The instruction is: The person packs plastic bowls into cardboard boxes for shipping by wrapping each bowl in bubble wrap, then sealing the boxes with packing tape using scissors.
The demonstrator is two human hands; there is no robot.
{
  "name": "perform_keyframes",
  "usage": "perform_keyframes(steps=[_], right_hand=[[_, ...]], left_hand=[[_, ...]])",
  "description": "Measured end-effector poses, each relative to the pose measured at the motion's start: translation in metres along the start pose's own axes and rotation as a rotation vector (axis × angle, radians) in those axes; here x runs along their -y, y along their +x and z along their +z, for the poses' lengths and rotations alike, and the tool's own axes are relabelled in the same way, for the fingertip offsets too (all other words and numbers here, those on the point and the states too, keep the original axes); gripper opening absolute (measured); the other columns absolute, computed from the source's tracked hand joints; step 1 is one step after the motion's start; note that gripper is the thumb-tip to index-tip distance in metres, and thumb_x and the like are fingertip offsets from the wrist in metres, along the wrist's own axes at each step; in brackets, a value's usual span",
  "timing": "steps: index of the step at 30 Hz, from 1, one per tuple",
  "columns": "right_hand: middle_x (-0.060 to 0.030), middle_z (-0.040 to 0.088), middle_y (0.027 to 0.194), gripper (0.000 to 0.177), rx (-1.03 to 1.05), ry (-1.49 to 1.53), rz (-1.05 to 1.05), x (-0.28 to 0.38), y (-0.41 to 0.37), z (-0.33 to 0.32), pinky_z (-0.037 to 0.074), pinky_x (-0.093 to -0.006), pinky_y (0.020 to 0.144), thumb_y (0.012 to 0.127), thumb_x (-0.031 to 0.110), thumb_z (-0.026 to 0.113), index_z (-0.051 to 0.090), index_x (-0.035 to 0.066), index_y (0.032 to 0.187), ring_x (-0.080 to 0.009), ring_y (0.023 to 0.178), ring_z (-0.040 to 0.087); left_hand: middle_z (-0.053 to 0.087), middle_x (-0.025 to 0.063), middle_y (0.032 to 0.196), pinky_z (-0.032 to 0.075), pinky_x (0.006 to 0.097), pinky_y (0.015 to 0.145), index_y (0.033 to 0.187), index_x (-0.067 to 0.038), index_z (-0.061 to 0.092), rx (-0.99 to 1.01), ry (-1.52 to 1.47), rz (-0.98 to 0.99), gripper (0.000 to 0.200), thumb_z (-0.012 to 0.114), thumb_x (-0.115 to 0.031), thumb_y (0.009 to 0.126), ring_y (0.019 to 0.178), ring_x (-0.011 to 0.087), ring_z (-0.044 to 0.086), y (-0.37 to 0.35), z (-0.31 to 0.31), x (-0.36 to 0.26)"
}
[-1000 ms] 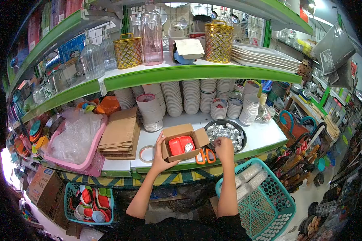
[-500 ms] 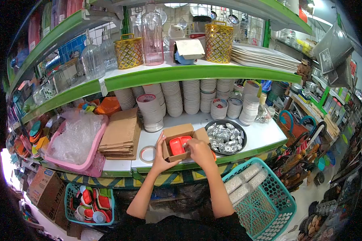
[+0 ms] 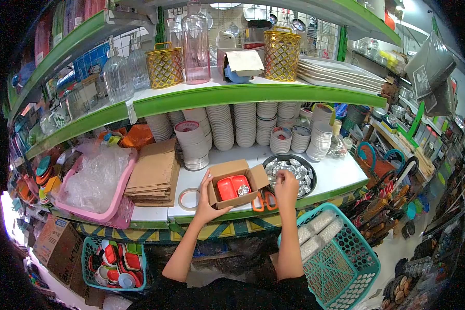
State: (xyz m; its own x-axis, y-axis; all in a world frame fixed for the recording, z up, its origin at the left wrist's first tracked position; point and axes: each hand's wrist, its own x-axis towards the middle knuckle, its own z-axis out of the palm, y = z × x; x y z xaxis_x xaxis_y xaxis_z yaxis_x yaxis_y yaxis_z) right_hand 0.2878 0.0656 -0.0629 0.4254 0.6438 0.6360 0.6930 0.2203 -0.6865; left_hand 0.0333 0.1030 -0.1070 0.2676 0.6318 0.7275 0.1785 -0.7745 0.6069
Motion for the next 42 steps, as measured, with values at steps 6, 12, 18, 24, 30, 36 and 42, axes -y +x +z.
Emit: perform_keyframes(steps=[6, 12, 18, 24, 30, 36, 42], right_hand=[[-0.0184, 0.065, 0.084, 0.017, 0.220, -0.320, 0.080, -0.025, 0.000, -0.001, 0.049, -0.0406, 0.076, 0.070, 0.004, 0.068, 0.070, 0.003, 0.087, -0.0352, 0.084, 0.061], [-0.0155, 0.066, 0.078, 0.016, 0.229, -0.402, 0.023, -0.037, -0.001, 0.005, 0.049, -0.0426, 0.077, 0.064, 0.004, 0.067, 0.072, 0.006, 0.079, -0.0349, 0.086, 0.060], [-0.0128, 0.066, 0.072, 0.018, 0.146, -0.350, 0.036, -0.032, 0.002, 0.003, 0.049, -0.0424, 0.069, 0.060, -0.001, 0.062, 0.071, 0.005, 0.075, -0.0327, 0.074, 0.062], [-0.0183, 0.065, 0.069, 0.018, 0.146, -0.293, 0.061, -0.045, 0.005, 0.002, 0.051, -0.0355, 0.062, 0.065, -0.004, 0.061, 0.071, 0.001, 0.078, -0.0290, 0.064, 0.065], [-0.0163, 0.066, 0.070, 0.018, 0.095, -0.231, 0.088, -0.049, 0.007, -0.002, 0.051, -0.0363, 0.062, 0.063, -0.003, 0.065, 0.070, 0.000, 0.080, -0.0290, 0.062, 0.064], [-0.0154, 0.065, 0.068, 0.007, -0.003, -0.184, 0.061, -0.041, 0.009, -0.005, 0.051, -0.0331, 0.059, 0.068, -0.001, 0.067, 0.067, -0.001, 0.075, -0.0247, 0.061, 0.065], [-0.0142, 0.065, 0.068, 0.005, -0.053, -0.015, 0.167, -0.029, 0.010, -0.013, 0.049, -0.0295, 0.058, 0.072, -0.002, 0.068, 0.065, -0.002, 0.076, -0.0203, 0.061, 0.064]], left_hand=[[0.016, 0.0212, 0.150, 0.030, 0.0449, 0.108, 0.137, -0.011, 0.024, -0.003, 0.008, 0.002, 0.104, 0.086, -0.026, 0.055, 0.134, 0.0377, 0.028, 0.000, 0.000, 0.002], [0.017, 0.0210, 0.149, 0.030, 0.0451, 0.108, 0.137, -0.010, 0.024, 0.006, 0.004, -0.015, 0.104, 0.086, -0.027, 0.055, 0.134, 0.0378, 0.028, 0.000, -0.001, -0.001], [0.015, 0.0210, 0.150, 0.029, 0.0448, 0.108, 0.137, -0.012, 0.024, 0.020, -0.006, -0.033, 0.104, 0.086, -0.026, 0.055, 0.136, 0.0371, 0.025, -0.001, -0.001, 0.000], [0.016, 0.0212, 0.149, 0.029, 0.0449, 0.108, 0.137, -0.010, 0.025, 0.014, 0.013, -0.021, 0.104, 0.086, -0.026, 0.055, 0.135, 0.0379, 0.026, -0.001, -0.002, -0.003], [0.014, 0.0213, 0.150, 0.028, 0.0439, 0.108, 0.137, -0.012, 0.024, 0.024, -0.018, -0.042, 0.104, 0.086, -0.026, 0.055, 0.136, 0.0357, 0.025, -0.001, -0.002, -0.001], [0.015, 0.0210, 0.150, 0.029, 0.0443, 0.108, 0.137, -0.011, 0.024, 0.019, 0.014, -0.043, 0.104, 0.086, -0.026, 0.054, 0.135, 0.0364, 0.026, -0.001, -0.002, -0.002], [0.017, 0.0206, 0.149, 0.030, 0.0454, 0.108, 0.137, -0.010, 0.024, 0.014, 0.026, -0.023, 0.104, 0.086, -0.027, 0.054, 0.135, 0.0374, 0.026, -0.002, -0.002, -0.001]])
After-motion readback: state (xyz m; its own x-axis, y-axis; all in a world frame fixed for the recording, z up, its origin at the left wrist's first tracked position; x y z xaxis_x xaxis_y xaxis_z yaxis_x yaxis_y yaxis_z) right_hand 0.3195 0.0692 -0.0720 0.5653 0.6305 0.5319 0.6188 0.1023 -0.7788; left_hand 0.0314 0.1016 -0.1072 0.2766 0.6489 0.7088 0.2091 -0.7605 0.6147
